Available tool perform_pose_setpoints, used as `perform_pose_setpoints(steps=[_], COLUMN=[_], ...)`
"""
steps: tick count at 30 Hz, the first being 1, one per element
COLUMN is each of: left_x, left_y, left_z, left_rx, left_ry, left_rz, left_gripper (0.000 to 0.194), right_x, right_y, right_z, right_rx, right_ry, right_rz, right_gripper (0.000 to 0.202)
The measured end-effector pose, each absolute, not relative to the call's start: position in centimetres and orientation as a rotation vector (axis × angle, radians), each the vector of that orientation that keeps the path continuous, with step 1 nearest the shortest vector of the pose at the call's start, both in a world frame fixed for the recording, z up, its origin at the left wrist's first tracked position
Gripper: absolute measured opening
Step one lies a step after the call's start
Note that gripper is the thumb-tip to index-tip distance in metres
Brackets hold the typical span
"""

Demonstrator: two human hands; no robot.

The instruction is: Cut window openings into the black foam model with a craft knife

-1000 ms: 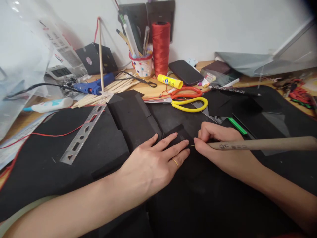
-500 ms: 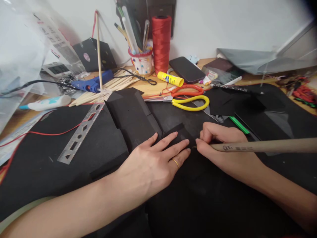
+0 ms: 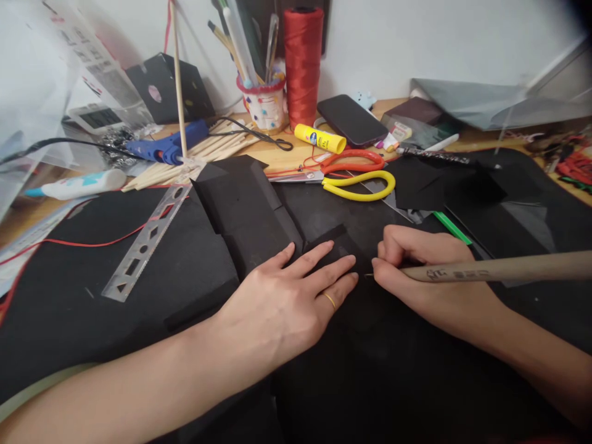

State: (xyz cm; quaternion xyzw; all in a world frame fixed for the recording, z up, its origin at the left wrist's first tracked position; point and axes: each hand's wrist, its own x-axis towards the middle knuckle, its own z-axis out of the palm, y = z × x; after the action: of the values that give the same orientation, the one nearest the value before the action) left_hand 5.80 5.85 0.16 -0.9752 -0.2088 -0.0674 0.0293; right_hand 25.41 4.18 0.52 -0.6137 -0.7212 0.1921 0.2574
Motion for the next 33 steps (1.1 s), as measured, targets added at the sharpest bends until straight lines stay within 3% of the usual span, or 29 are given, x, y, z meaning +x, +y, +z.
perform_pose_setpoints(steps=[25,33], left_x=[5.57,5.38], left_y=[5.62,6.22], left_z=[-0.14,0.05], left_rx=[-3.022,-3.081], left_ry=[-0.68,-0.663], left_rz=[-0.229,-0.193], left_gripper=[0.039,0.037], right_x=[25.58,25.96], right_y=[4.02,4.48], right_z=[0.56,0.49], right_rx=[-1.618,-1.567], right_ry=[-1.958,-1.749], right_rz=[0.578,0.791], right_gripper=[0.026,0.027])
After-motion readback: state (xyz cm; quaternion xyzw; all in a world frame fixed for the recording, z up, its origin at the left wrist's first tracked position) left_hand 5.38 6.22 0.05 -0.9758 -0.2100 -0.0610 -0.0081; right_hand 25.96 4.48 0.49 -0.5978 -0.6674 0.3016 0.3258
